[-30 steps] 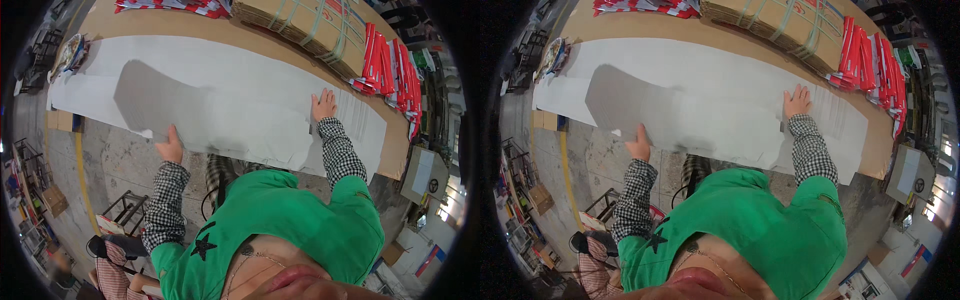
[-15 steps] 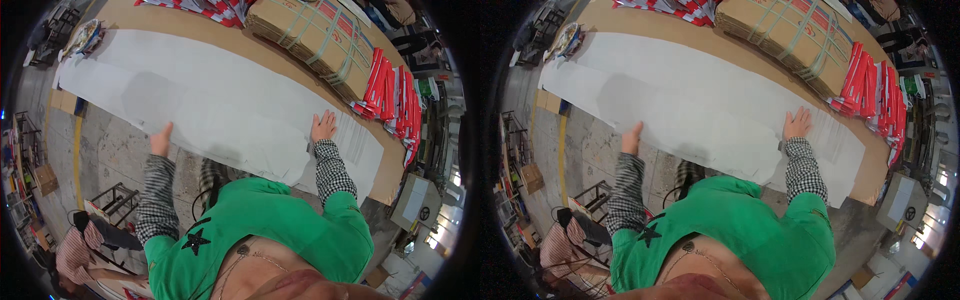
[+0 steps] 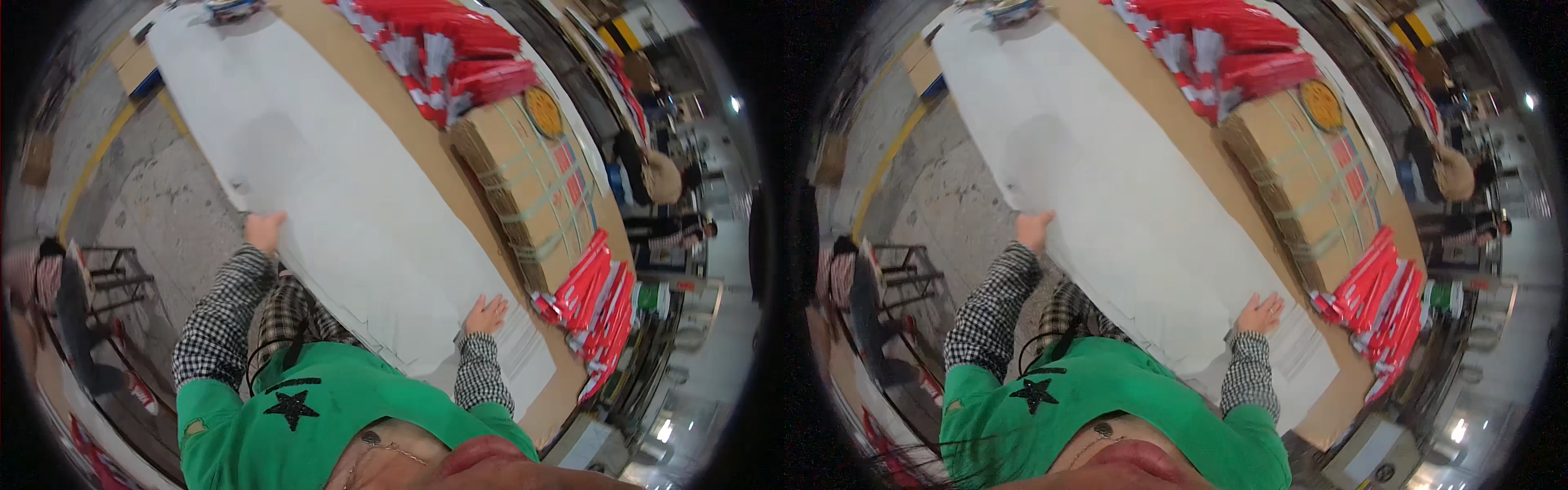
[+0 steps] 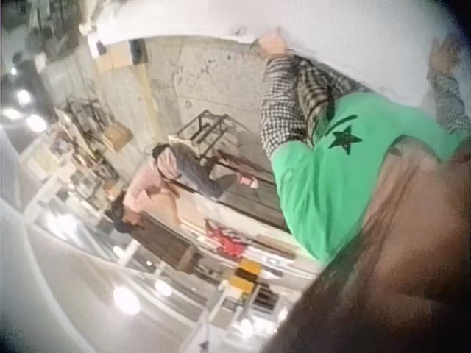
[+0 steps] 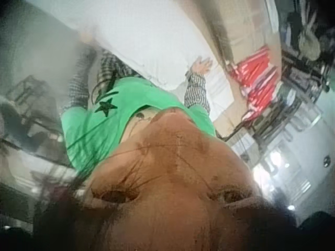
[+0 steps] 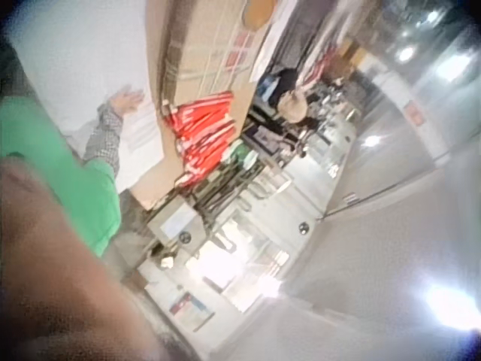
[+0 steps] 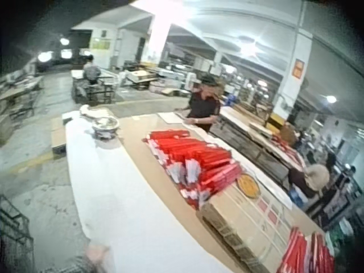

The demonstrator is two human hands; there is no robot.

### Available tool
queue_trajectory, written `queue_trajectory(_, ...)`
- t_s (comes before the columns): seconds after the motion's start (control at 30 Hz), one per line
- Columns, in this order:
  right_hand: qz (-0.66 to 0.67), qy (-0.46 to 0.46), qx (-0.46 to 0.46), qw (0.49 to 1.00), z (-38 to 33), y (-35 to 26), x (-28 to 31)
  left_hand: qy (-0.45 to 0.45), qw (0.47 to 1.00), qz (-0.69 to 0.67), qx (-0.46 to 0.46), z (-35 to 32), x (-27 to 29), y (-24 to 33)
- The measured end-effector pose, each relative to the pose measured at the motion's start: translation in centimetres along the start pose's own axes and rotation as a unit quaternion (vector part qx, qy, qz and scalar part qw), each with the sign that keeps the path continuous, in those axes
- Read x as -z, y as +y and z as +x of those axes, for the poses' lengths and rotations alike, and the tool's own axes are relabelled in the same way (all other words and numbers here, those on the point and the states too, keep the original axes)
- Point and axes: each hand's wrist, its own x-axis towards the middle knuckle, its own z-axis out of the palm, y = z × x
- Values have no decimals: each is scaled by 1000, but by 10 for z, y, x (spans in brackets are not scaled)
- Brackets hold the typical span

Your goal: Organizing and stacking paperboard packaging inserts on a work table.

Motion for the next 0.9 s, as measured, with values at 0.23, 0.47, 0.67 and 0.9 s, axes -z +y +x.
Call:
queue_trajectory(0.23, -55, -17, -26, 998, 11, 8, 16, 99, 944, 154, -276, -5, -20, -19)
queue_trajectory(0.47, -169, 58, 143, 973, 51, 0, 25, 16, 982, 185, -20, -20, -33, 28)
queue_trajectory(0.67, 205, 115, 292, 927, 48, -148, -14, -7, 995, -3, -103, 3, -20, -7)
queue_trajectory(0.9, 482, -144, 318, 804, -35, -383, -5, 53, 982, 42, -175, -32, -37, -11)
